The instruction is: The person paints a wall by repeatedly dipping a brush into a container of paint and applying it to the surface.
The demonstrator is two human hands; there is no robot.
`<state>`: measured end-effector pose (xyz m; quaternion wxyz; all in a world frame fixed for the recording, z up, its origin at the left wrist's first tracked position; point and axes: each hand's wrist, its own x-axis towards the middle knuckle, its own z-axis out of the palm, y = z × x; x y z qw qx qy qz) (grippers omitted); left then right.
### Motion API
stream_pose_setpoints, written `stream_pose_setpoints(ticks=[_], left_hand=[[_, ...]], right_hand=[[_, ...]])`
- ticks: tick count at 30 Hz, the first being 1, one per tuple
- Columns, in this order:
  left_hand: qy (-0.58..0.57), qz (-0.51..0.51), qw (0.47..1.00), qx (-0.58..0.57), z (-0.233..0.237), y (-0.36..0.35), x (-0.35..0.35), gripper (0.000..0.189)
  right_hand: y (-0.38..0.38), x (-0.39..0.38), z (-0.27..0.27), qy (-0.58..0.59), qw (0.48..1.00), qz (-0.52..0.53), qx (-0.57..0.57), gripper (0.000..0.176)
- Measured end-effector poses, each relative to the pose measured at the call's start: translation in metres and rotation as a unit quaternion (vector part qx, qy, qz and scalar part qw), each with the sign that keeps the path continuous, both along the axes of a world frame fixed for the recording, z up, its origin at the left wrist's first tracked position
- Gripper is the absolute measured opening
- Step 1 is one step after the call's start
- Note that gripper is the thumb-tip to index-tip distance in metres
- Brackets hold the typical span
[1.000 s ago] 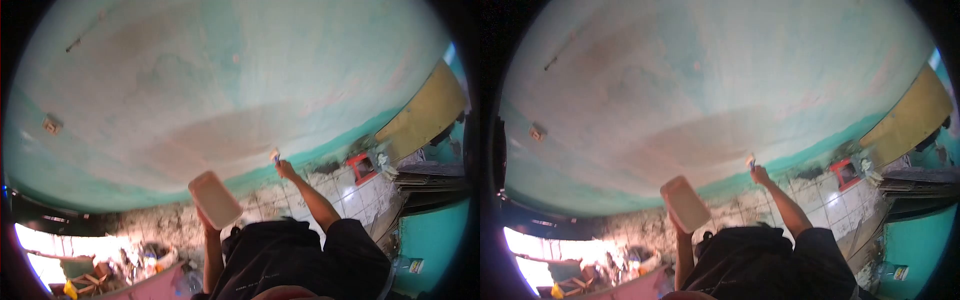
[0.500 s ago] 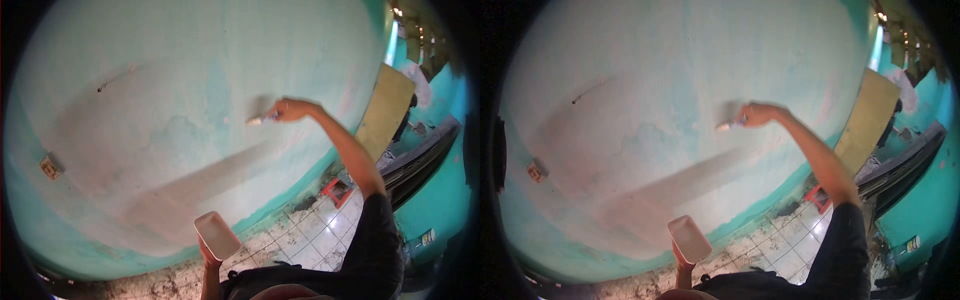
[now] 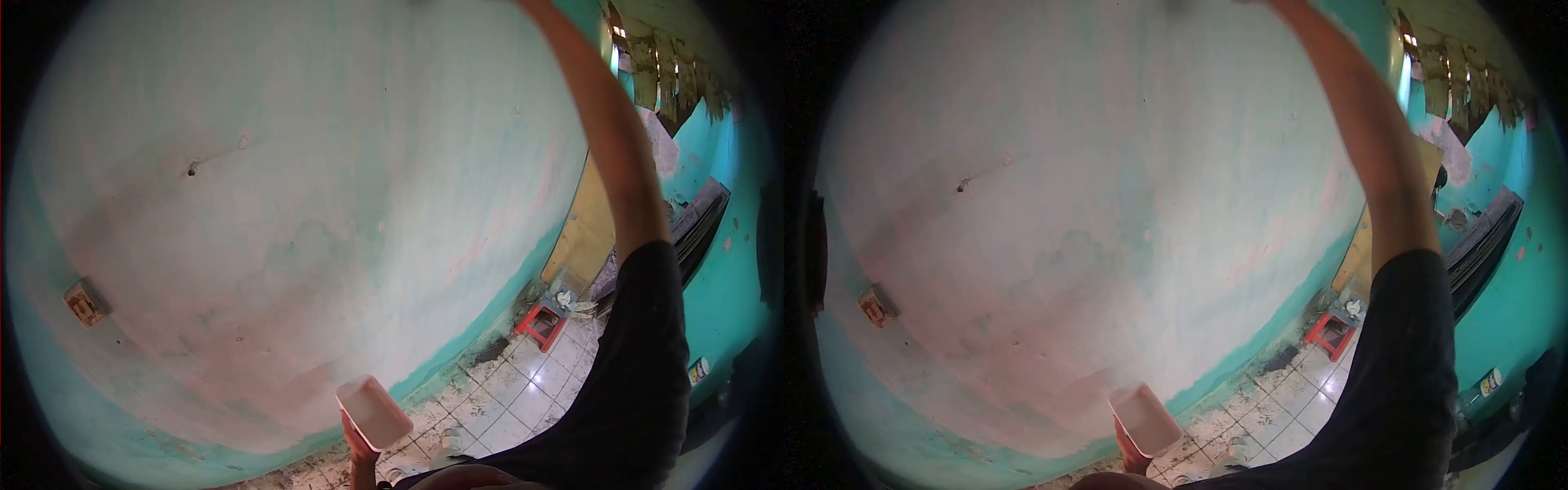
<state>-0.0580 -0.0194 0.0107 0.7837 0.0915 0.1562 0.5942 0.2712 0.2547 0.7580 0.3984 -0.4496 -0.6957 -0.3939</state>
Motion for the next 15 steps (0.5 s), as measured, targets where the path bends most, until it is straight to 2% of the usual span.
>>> stream_pose_setpoints(ticks=[1,2,3,4,5,6,8,9,10,11,13,15], left_hand=[[0.003,-0.001,1.0,0.003,-0.009,-0.001,-0.004,0.067],[-0.006,-0.003,1.0,-0.002,-0.021,-0.002,-0.008,0.067],[-0.014,-0.005,1.0,-0.008,-0.028,-0.003,-0.011,0.066],[-0.014,-0.001,1.0,-0.027,-0.028,-0.004,-0.014,0.066],[-0.013,-0.002,1.0,-0.024,-0.025,-0.004,-0.017,0.066],[-0.002,0.002,1.0,-0.026,-0.02,-0.002,-0.02,0.066],[0.012,0.003,0.999,-0.031,0.001,-0.007,-0.025,0.066],[0.03,0.01,0.999,-0.018,0.016,-0.009,-0.026,0.062],[0.046,0.017,0.999,-0.005,0.028,-0.009,-0.024,0.058],[0.045,0.017,0.999,-0.006,0.033,-0.008,-0.023,0.058],[0.032,0.016,0.999,0.006,0.037,-0.01,-0.024,0.059],[0.026,0.015,1.0,0.002,0.039,-0.013,-0.021,0.059]], right_hand=[[0.045,0.017,-0.022,-0.044,0.995,-0.004,0.093,0.042],[0.026,0.001,-0.066,-0.17,0.962,0.107,0.185,0.036],[0.002,-0.009,-0.109,-0.095,0.994,0.011,0.049,0.041],[-0.008,-0.015,-0.15,-0.063,0.993,0.081,0.049,0.041],[-0.005,-0.013,-0.184,-0.065,0.993,0.091,0.038,0.045],[-0.02,-0.019,-0.213,-0.04,0.996,0.045,-0.058,0.048],[-0.043,-0.022,-0.267,-0.069,0.989,0.07,-0.11,0.048],[-0.054,-0.016,-0.281,-0.104,0.973,0.041,-0.204,0.046],[-0.065,-0.013,-0.283,-0.086,0.933,0.017,-0.349,0.039],[-0.066,-0.012,-0.278,-0.086,0.932,0.017,-0.351,0.039],[-0.053,-0.008,-0.255,-0.213,0.792,-0.011,-0.573,0.031],[-0.014,0.009,-0.202,-0.256,0.891,0.07,-0.369,0.03]])
